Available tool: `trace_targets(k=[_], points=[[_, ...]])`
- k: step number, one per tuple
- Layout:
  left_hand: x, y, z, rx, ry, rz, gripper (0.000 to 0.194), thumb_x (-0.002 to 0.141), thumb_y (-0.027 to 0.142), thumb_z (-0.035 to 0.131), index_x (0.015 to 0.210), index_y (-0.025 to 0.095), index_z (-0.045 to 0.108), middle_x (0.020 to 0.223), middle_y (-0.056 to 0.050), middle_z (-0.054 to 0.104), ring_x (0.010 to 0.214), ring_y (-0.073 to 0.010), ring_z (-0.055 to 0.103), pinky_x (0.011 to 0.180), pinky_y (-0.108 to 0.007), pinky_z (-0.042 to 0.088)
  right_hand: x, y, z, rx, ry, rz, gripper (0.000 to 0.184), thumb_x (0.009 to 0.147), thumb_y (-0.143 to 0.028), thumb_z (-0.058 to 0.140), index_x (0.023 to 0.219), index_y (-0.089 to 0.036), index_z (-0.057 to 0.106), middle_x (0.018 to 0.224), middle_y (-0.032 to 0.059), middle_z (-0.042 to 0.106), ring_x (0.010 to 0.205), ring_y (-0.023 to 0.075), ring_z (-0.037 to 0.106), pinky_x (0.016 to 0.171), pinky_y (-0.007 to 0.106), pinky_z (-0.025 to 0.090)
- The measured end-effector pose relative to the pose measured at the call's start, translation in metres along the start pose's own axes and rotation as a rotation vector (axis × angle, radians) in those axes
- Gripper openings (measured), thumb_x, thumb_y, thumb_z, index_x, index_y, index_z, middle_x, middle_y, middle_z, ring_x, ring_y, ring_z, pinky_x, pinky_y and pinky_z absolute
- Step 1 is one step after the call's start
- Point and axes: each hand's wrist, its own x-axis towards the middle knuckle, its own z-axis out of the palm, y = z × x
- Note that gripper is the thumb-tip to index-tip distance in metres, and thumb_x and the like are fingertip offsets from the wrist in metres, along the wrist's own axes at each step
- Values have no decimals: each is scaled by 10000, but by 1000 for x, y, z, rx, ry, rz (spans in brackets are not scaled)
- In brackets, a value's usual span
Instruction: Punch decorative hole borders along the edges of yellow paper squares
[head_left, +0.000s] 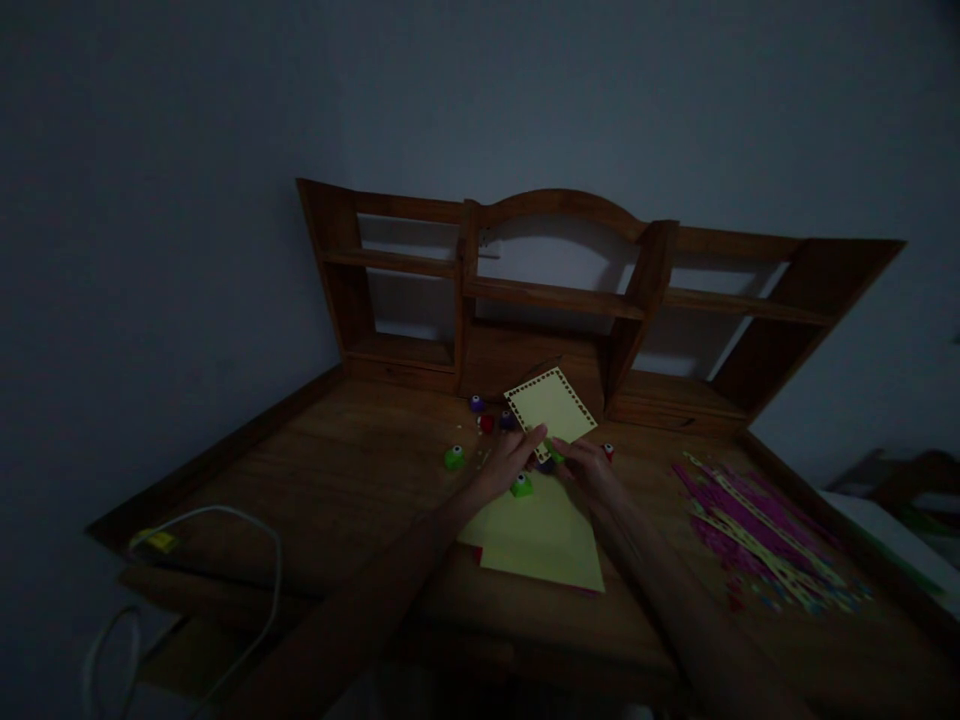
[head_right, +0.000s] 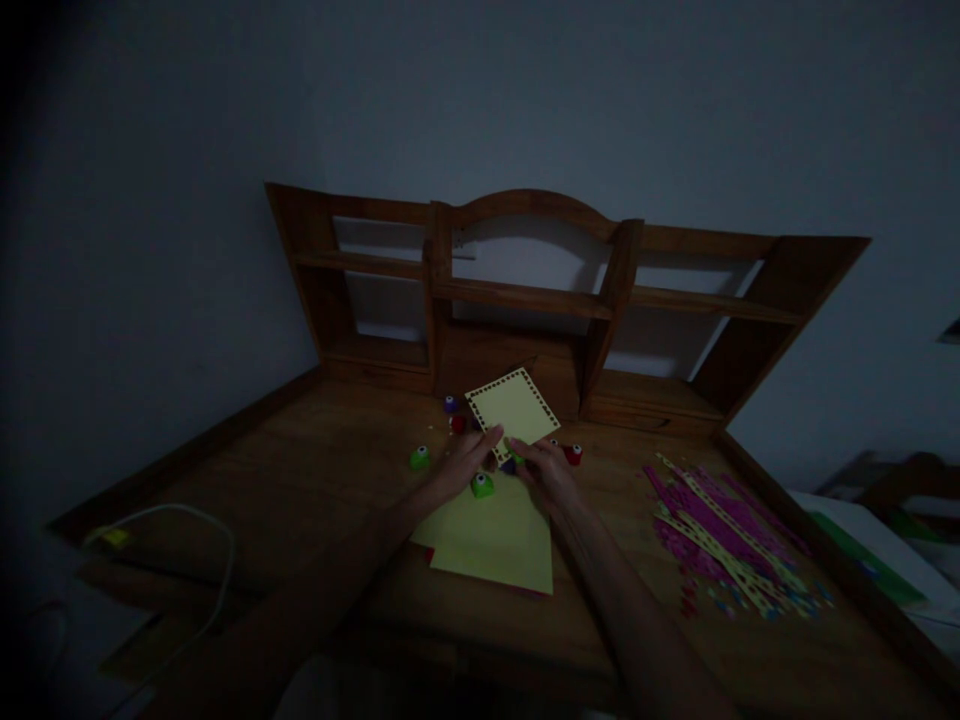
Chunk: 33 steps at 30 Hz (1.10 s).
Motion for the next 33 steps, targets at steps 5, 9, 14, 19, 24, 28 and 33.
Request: trace_targets(k=[5,9,14,19,24,28,33], points=[[2,-2,1,-16,-14,37,539,874,630,440,737,137,611,631,-14,579,608,-142,529,579,-243,378,3,3,-2,4,-21,-28,244,625,-357,839,720,-187,693,760,14,657,534,98,434,462,263,234],[5,-6,3,33,-18,25,539,861,620,468,678,132,604,609,-17,571,600,-143,517,574,-245,371,3,2,-3,-20,-26,-32,254,630,-372,834,723,-185,688,756,18,650,544,105,432,462,265,231],[4,-6,4,34,-4,27,543,859,631,461,717,131,615,642,-26,586,628,-148,530,575,-237,377,3,3,-3,-24,-42,-31,287,628,-384,837,654,-179,638,669,1,594,516,94,383,457,267,212],[8,-12,5,39,10,34,563,893,626,393,732,134,613,635,-25,585,611,-150,537,568,-241,381,2,0,1,-28,-51,-31,332,643,-405,828,612,-178,587,582,-24,521,462,77,313,440,274,166],[14,-21,7,83,24,19,578,879,649,385,715,134,592,609,-17,562,584,-147,533,546,-239,372,2,-1,2,-80,-46,-11,400,677,-477,794,568,-188,541,496,-47,451,424,77,316,442,279,153],[15,-22,8,52,7,1,579,868,654,390,678,137,568,575,-10,537,551,-139,516,535,-238,377,2,-2,0,-113,-53,-24,400,696,-505,774,586,-193,550,492,-43,472,426,85,346,448,278,184],[17,-24,8,81,26,-3,587,865,653,399,651,136,574,565,-17,548,553,-143,523,527,-239,368,1,-4,0,-116,-55,-34,400,697,-522,769,607,-198,553,494,-41,477,431,91,362,448,280,194]])
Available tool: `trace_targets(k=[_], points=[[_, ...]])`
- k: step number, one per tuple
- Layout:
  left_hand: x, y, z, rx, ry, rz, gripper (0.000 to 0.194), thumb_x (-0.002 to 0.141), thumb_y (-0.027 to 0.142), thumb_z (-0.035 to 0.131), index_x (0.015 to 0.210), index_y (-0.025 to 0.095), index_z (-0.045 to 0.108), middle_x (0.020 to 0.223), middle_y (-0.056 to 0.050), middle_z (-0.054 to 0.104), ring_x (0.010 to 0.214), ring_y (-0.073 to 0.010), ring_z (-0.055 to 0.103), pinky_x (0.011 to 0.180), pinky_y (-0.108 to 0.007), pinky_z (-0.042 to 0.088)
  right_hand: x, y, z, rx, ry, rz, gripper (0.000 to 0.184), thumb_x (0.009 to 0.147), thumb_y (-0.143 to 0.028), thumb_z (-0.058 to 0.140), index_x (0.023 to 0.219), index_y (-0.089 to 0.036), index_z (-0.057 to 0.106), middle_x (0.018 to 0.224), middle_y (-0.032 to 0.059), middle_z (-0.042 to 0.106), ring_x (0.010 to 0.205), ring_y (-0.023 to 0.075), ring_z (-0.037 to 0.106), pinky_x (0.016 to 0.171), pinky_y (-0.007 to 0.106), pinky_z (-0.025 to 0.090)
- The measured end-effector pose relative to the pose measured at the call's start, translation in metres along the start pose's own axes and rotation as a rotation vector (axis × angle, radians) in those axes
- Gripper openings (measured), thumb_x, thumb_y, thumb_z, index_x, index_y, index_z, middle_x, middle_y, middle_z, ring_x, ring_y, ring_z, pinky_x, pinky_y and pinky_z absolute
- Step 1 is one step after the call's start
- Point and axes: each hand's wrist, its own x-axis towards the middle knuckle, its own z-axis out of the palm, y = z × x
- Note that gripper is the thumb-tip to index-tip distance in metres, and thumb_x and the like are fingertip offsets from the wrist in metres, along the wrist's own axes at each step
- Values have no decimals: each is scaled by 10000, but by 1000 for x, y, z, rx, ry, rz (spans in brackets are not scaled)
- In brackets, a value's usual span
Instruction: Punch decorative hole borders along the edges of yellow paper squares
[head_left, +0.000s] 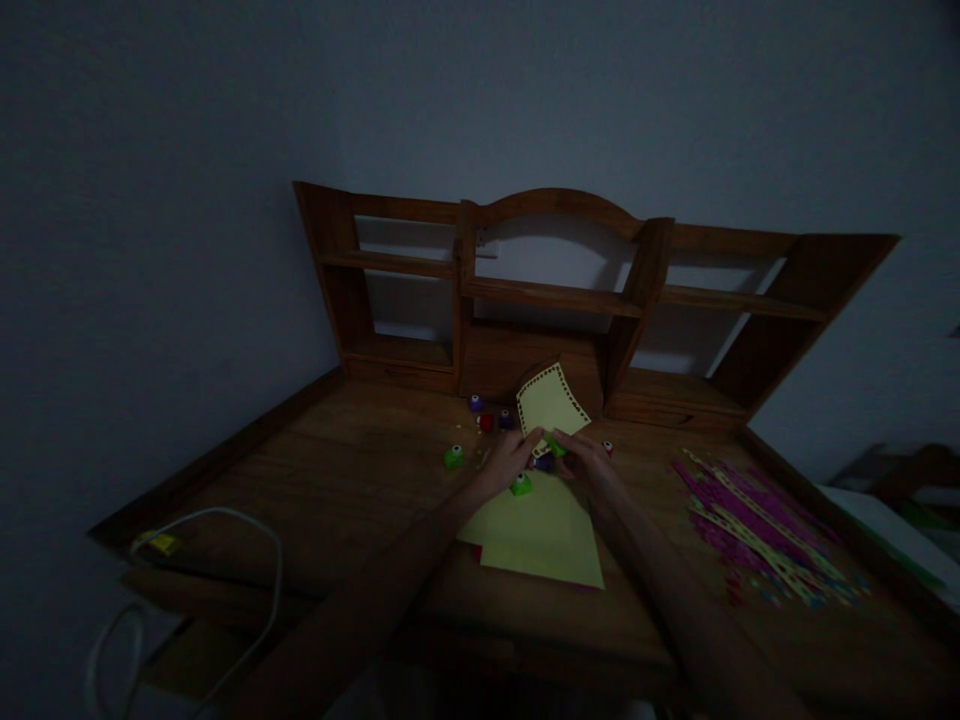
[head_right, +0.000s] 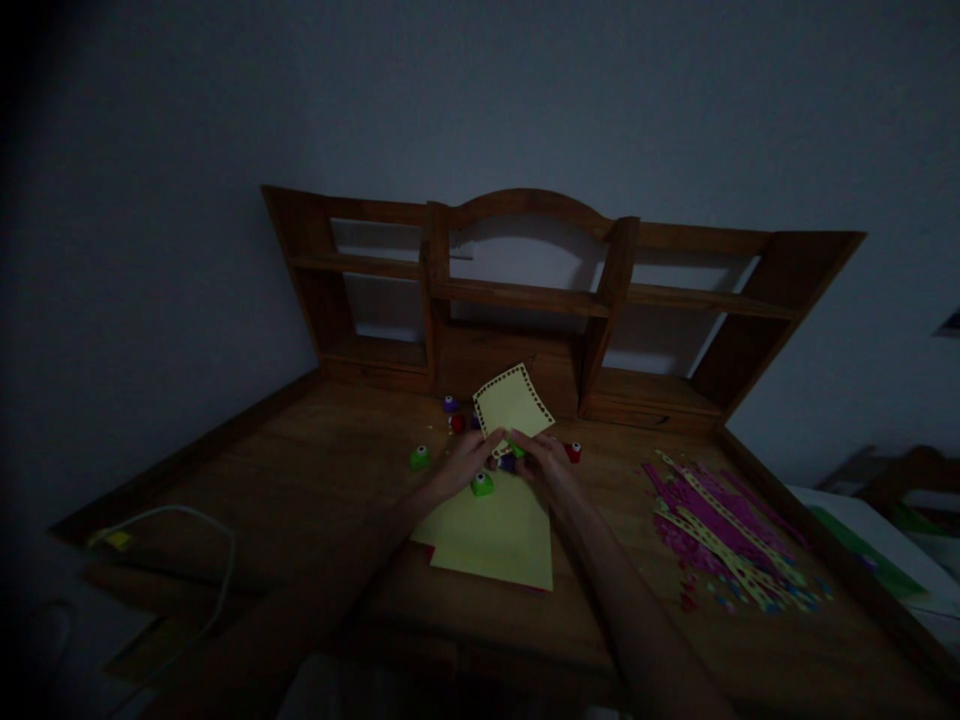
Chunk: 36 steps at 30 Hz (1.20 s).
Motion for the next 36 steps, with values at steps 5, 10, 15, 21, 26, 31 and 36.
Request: trace_targets(k=[5,10,15,21,26,31,36], points=[[2,-5,1,-16,-27,-6,610,863,671,383,695,127,604,578,-21,571,561,-147,535,524,-238,379,-1,-3,0,14,9,17,420,690,-531,771,585,-202,532,479,-44,470,425,88,349,455,284,199],[1,-5,1,-33,-38,4,605,876,660,377,686,129,596,580,-24,571,548,-137,535,521,-234,385,-1,-5,0,26,18,21,419,690,-524,771,571,-203,529,472,-37,482,431,95,350,459,290,196],[-2,-2,-1,-5,-28,1,616,873,667,384,669,126,598,577,-25,562,551,-137,534,528,-239,381,-2,-6,-1,22,9,49,416,708,-540,749,583,-202,541,477,-33,488,429,99,359,465,295,227],[-1,-3,0,-34,-31,16,610,870,666,381,655,132,579,564,-12,541,528,-128,508,529,-239,372,-5,-10,2,8,-16,31,432,695,-549,750,554,-205,531,458,-30,473,431,100,359,458,294,208],[1,-5,2,-25,-21,18,604,866,665,395,636,134,570,551,-11,537,530,-131,515,534,-241,376,-2,-6,1,-5,-28,21,422,711,-532,749,554,-201,540,441,-40,466,417,93,339,451,288,186],[-1,-2,0,-26,-22,27,598,869,657,403,670,128,599,569,-20,557,534,-133,527,523,-234,377,1,-2,-3,-2,-25,57,432,693,-541,761,552,-192,549,436,-42,470,403,87,341,448,283,206],[-3,1,-1,-4,-10,17,588,869,646,418,689,123,616,557,-18,556,536,-141,533,517,-234,374,4,1,-7,13,-10,42,391,690,-482,784,555,-178,576,468,-41,488,418,80,354,455,272,232]])
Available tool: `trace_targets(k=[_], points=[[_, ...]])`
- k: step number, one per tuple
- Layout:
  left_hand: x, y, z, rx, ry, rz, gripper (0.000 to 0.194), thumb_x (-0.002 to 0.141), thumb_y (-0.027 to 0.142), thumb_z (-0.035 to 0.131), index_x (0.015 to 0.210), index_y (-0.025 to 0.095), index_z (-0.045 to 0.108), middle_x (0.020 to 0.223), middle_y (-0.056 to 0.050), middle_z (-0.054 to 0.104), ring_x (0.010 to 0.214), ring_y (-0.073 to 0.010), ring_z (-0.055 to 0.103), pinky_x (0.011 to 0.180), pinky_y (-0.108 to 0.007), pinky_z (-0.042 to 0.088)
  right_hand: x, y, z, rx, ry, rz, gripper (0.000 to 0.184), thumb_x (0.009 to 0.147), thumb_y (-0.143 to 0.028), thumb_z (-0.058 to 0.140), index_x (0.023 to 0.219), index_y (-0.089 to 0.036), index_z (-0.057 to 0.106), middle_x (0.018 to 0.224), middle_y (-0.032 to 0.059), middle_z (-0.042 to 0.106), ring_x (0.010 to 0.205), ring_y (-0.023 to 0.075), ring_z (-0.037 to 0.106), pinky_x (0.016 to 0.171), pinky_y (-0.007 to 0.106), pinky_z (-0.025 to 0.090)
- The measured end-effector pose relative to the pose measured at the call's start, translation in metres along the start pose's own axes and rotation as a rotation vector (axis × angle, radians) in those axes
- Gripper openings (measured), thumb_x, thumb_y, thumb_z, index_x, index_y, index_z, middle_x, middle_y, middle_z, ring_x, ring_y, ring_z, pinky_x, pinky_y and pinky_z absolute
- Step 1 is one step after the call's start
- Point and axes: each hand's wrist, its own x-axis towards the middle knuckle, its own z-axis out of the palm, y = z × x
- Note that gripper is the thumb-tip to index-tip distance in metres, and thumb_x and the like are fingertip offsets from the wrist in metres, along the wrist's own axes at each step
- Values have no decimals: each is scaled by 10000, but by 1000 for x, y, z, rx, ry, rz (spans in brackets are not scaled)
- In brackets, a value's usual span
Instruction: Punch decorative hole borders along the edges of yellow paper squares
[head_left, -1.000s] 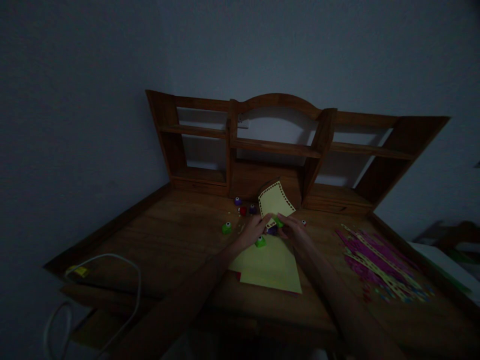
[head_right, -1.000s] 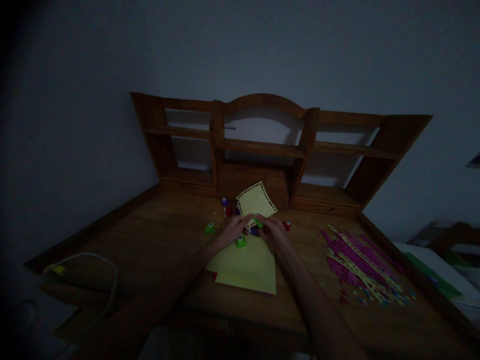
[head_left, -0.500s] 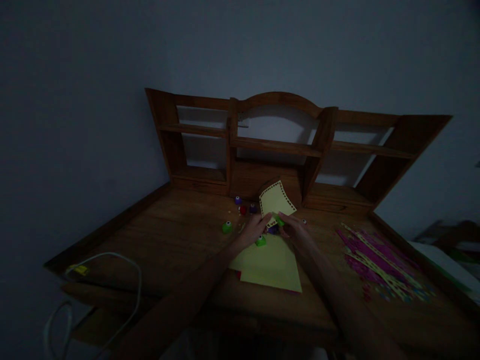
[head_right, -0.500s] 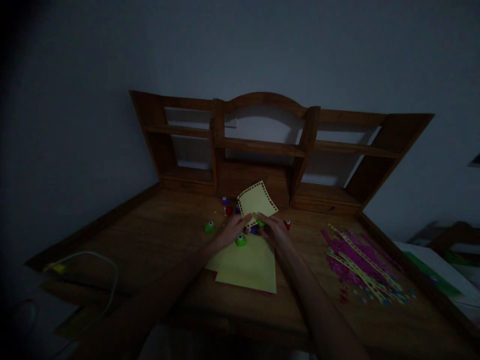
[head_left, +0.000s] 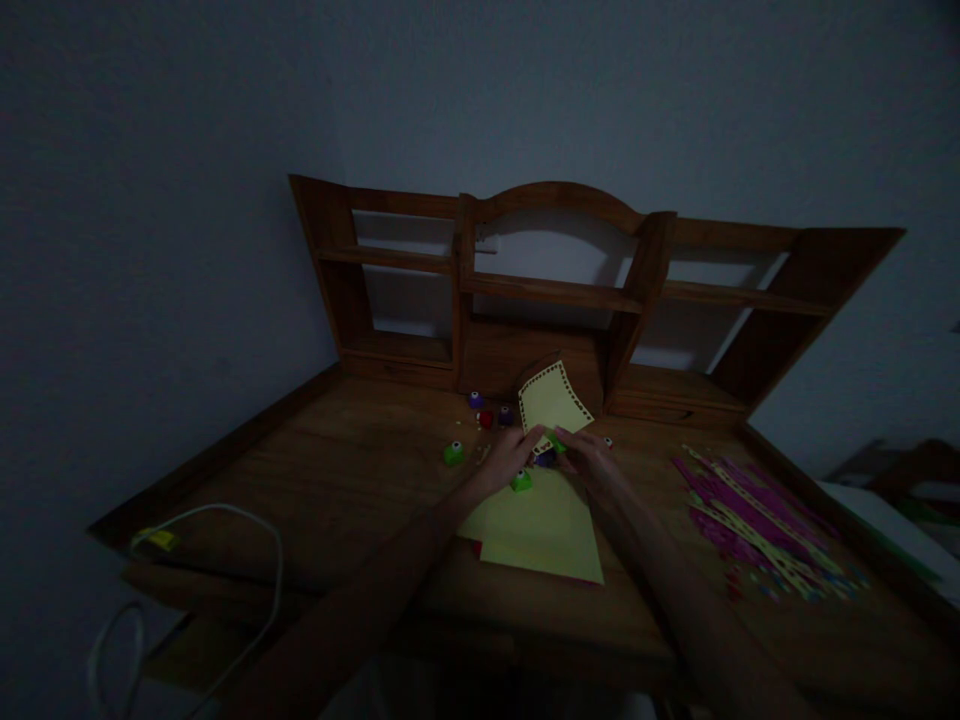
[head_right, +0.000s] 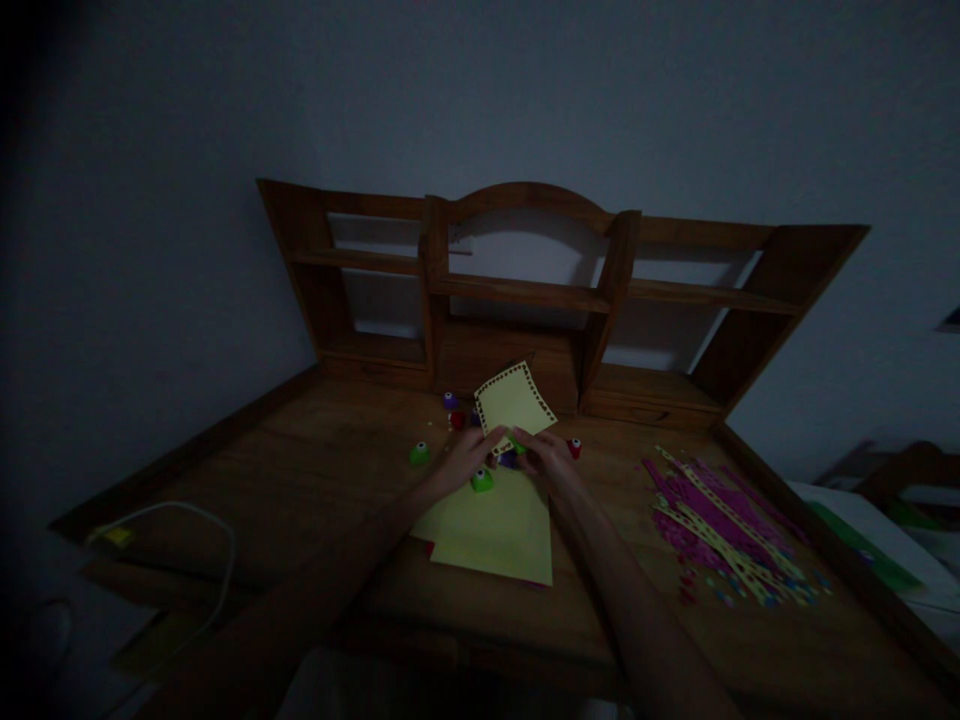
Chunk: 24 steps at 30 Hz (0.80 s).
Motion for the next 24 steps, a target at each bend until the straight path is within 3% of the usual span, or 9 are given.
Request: trace_targets(k=[7,12,24], points=[[3,-11,6,-92,-57,24,592,857,666,421,681,130,597,548,-4,526,503,-120,514,494,-217,374,2,7,-2,107,51,-34,261,665,-361,823,615,-178,643,575,-31,562,478,85,405,483,265,285],[-1,-4,5,-182,-75,35,553,852,649,463,810,125,637,604,-8,562,517,-112,520,475,-208,384,3,10,0,143,63,-10,240,632,-358,840,679,-181,685,712,9,654,566,121,498,521,273,337],[-4,0,3,-261,-126,47,530,855,634,480,931,127,614,725,-13,574,525,-90,508,480,-197,395,1,5,0,89,55,19,257,620,-364,851,696,-175,695,680,13,635,540,109,444,479,260,270]])
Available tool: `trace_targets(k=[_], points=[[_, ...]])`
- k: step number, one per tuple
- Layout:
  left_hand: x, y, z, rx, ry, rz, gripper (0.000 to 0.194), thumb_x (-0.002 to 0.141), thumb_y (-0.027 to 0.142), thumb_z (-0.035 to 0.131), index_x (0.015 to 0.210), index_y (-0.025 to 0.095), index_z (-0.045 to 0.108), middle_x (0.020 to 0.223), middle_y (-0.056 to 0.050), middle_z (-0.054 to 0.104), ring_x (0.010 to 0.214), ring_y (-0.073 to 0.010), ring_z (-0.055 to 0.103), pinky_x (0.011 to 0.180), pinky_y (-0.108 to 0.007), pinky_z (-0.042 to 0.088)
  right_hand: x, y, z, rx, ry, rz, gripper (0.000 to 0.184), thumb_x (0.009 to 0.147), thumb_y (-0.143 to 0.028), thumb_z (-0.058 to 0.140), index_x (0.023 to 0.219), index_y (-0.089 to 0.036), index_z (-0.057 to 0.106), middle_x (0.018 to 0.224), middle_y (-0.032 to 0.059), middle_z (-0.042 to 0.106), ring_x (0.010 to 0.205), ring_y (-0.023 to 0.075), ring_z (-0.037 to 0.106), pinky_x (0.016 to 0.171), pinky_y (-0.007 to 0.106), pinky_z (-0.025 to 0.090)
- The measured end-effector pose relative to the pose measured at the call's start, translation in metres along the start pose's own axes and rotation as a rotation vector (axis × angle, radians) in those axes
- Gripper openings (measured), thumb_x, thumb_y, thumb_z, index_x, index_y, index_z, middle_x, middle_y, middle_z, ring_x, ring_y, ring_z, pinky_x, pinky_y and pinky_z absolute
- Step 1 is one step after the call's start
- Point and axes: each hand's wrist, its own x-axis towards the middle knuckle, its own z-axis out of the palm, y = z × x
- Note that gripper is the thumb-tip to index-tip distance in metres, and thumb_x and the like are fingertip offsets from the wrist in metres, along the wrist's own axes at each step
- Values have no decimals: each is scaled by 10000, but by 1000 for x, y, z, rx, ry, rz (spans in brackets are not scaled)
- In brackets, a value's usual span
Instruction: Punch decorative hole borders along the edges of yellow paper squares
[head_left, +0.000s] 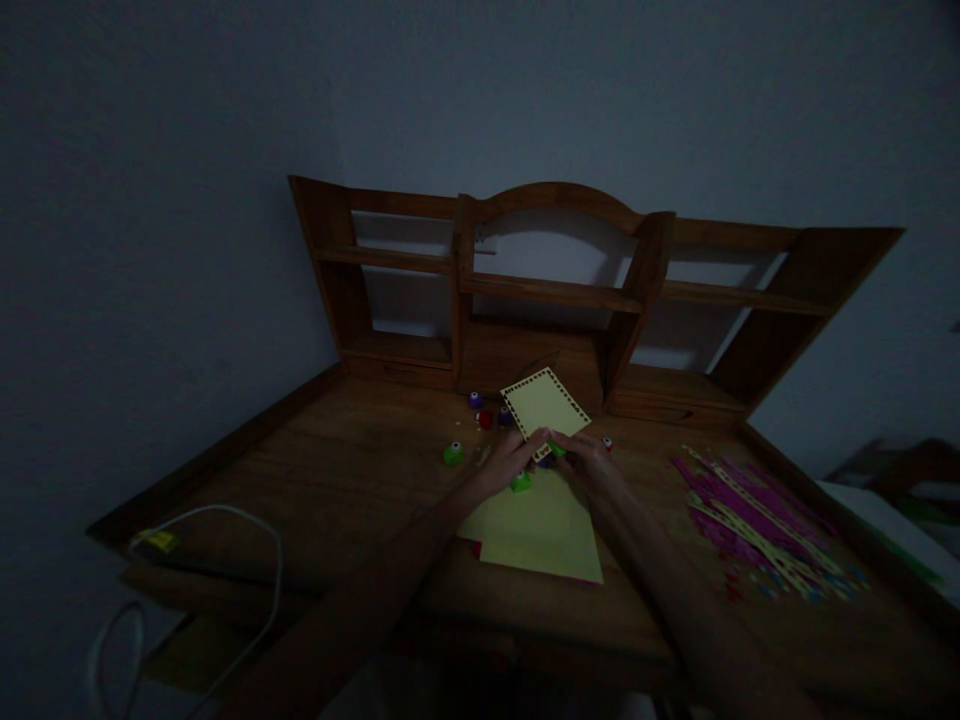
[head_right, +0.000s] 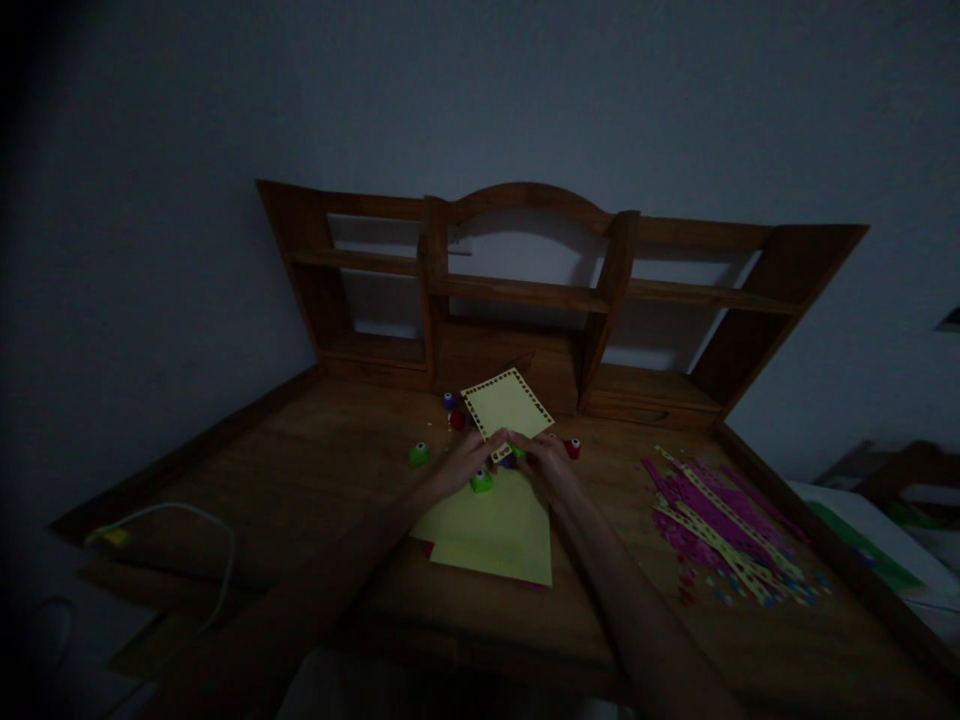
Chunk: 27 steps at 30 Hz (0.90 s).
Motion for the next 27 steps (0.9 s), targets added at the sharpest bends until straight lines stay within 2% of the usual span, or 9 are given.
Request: trace_targets(k=[5,10,16,20,24,27], points=[[0,1,1,-14,9,-8,522,841,636,497,931,134,609,715,-4,570,528,-88,509,482,-194,394,-2,-1,1,9,4,5,259,629,-365,846,751,-184,708,796,20,678,633,131,518,524,257,320],[0,-2,-1,41,21,-31,548,843,645,480,901,121,632,674,-14,575,520,-100,511,479,-202,385,-2,-1,1,-3,-12,2,257,634,-374,843,669,-184,675,663,-4,623,526,103,425,491,267,271],[1,0,-1,27,23,-11,527,843,633,495,924,135,649,726,-39,627,552,-108,526,511,-211,409,-2,0,2,-24,-5,-15,273,629,-388,840,695,-176,681,671,8,627,501,99,403,471,272,242],[2,0,0,26,25,-20,546,833,649,487,861,125,640,652,-14,584,518,-105,504,491,-213,385,-3,-2,6,-22,27,-52,297,616,-403,842,645,-180,648,607,-14,584,460,82,368,448,269,208],[1,2,0,14,69,-69,559,833,651,473,801,114,626,616,-14,566,519,-118,514,491,-219,375,-5,-3,10,-27,-26,-40,366,668,-452,805,571,-179,582,504,-37,500,427,78,357,438,268,194],[1,7,0,16,126,-108,536,826,636,492,714,125,606,588,-15,562,530,-129,518,504,-227,381,-4,-2,10,-3,-24,-17,367,672,-473,798,608,-177,591,523,-32,531,430,81,392,431,257,203]])
